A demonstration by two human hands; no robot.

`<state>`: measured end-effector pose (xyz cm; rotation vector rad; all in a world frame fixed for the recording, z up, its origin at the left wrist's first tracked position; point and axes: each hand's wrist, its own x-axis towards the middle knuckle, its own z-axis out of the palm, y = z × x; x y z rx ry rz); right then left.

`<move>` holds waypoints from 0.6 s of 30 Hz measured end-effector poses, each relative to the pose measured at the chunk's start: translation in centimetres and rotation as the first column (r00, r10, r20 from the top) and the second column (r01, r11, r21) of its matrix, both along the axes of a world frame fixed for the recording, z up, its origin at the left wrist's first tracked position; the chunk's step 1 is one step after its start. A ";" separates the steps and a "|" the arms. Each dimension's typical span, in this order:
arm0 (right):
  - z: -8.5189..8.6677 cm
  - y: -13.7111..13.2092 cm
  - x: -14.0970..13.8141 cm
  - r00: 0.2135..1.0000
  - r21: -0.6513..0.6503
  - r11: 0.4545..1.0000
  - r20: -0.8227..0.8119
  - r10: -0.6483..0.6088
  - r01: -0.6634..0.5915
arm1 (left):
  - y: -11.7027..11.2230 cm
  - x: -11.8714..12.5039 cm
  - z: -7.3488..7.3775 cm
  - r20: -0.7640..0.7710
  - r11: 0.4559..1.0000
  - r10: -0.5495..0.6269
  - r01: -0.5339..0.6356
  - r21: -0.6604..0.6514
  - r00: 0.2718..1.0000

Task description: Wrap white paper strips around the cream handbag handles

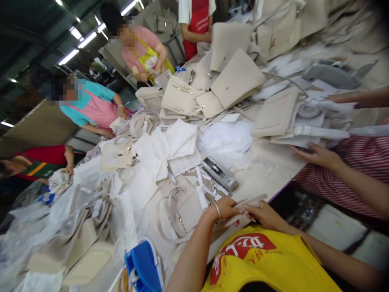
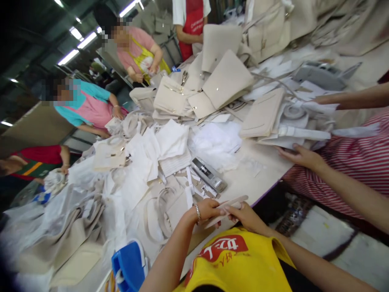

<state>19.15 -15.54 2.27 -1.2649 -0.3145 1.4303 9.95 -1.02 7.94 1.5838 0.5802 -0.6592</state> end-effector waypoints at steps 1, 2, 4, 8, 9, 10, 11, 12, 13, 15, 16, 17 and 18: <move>-0.1 0.0 0.2 0.999 -0.009 0.999 -0.011 -0.037 0.037 | 0.2 -0.3 -0.1 -0.056 0.995 0.015 -0.020 -0.095 0.998; -0.2 -0.1 0.3 0.996 -0.016 0.997 -0.036 -0.079 0.079 | 0.4 -0.5 -0.1 -0.103 0.987 0.027 -0.043 -0.157 0.994; -0.4 -0.2 0.4 0.988 -0.023 0.991 -0.081 -0.133 0.132 | 0.7 -1.0 -0.2 -0.132 0.974 0.076 -0.101 -0.203 0.988; -0.7 0.3 0.4 0.990 0.015 0.991 -0.053 -0.130 0.131 | 0.6 -1.1 -0.5 -0.086 0.976 0.126 -0.139 -0.166 0.988; -1.0 0.5 0.6 0.993 0.036 0.992 -0.023 -0.118 0.119 | 0.4 -1.1 -0.7 -0.079 0.980 0.137 -0.147 -0.137 0.987; -1.4 0.7 0.9 0.994 0.051 0.993 0.023 -0.104 0.103 | 0.2 -1.1 -0.9 -0.074 0.982 0.153 -0.161 -0.104 0.985; -2.0 0.9 1.4 0.991 0.050 0.994 0.090 -0.101 0.097 | 0.0 -1.2 -1.0 -0.070 0.980 0.178 -0.183 -0.078 0.982; -2.7 1.1 2.1 0.975 0.029 0.993 0.188 -0.116 0.113 | -0.2 -1.4 -1.2 -0.070 0.976 0.202 -0.206 -0.065 0.977; -3.7 1.3 3.1 0.935 -0.005 0.987 0.320 -0.151 0.161 | -0.4 -1.7 -1.3 -0.074 0.973 0.216 -0.221 -0.064 0.974; -5.9 1.6 5.4 0.737 -0.060 0.942 0.640 -0.217 0.330 | -0.8 -2.4 -1.5 -0.088 0.974 0.208 -0.214 -0.068 0.974; -7.0 1.8 6.7 0.587 -0.062 0.908 0.781 -0.215 0.415 | -0.9 -2.8 -1.5 -0.088 0.978 0.195 -0.201 -0.061 0.977; -8.1 2.0 7.9 0.434 -0.052 0.875 0.881 -0.187 0.482 | -1.0 -3.2 -1.5 -0.082 0.981 0.184 -0.189 -0.045 0.979; -9.1 2.3 9.0 0.306 -0.041 0.851 0.941 -0.143 0.524 | -1.0 -3.5 -1.6 -0.072 0.983 0.178 -0.180 -0.023 0.982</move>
